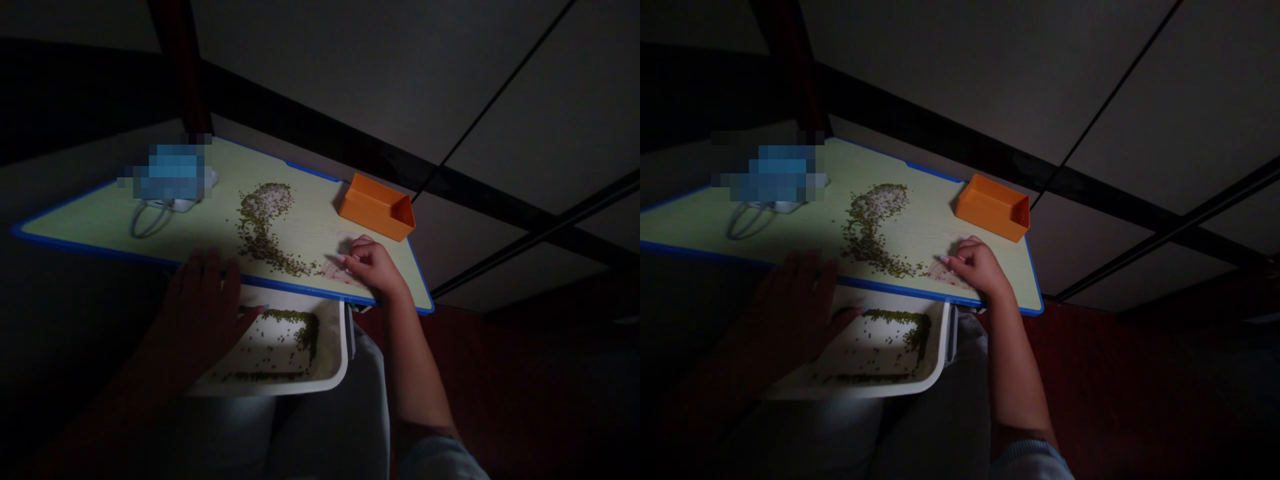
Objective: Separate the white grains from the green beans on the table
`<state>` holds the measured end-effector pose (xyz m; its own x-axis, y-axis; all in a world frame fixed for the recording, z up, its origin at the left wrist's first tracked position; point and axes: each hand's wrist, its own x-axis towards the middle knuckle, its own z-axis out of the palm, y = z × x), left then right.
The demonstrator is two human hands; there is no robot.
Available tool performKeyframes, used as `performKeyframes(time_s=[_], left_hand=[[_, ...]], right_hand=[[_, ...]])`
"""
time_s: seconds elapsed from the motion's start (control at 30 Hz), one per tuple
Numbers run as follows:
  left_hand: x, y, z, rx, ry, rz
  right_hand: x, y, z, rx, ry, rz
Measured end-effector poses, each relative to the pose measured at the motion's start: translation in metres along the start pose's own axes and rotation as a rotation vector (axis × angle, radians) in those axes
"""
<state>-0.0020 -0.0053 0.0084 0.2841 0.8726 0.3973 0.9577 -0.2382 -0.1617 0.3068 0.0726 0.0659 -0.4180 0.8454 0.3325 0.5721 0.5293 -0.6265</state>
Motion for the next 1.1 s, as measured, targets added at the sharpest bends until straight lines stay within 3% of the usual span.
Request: performKeyframes(time_s=[0.33,0.5,0.67,0.93,1.1], left_hand=[[0.001,0.001,-0.001,-0.059,0.01,-0.016],[0.001,0.001,-0.003,-0.111,0.022,-0.026],[0.002,0.002,-0.004,-0.01,-0.022,-0.007],[0.001,0.002,-0.002,0.014,-0.021,0.0],[0.0,0.001,-0.002,-0.017,-0.026,-0.007]], right_hand=[[-0.002,0.01,-0.003,-0.029,0.05,0.066],[0.0,0.009,0.001,-0.06,0.058,0.041],[0.003,0.005,0.007,-0.079,0.061,0.019],[0.003,0.0,0.009,0.022,0.066,-0.068],[0.002,-0.002,0.003,0.098,-0.015,-0.076]])
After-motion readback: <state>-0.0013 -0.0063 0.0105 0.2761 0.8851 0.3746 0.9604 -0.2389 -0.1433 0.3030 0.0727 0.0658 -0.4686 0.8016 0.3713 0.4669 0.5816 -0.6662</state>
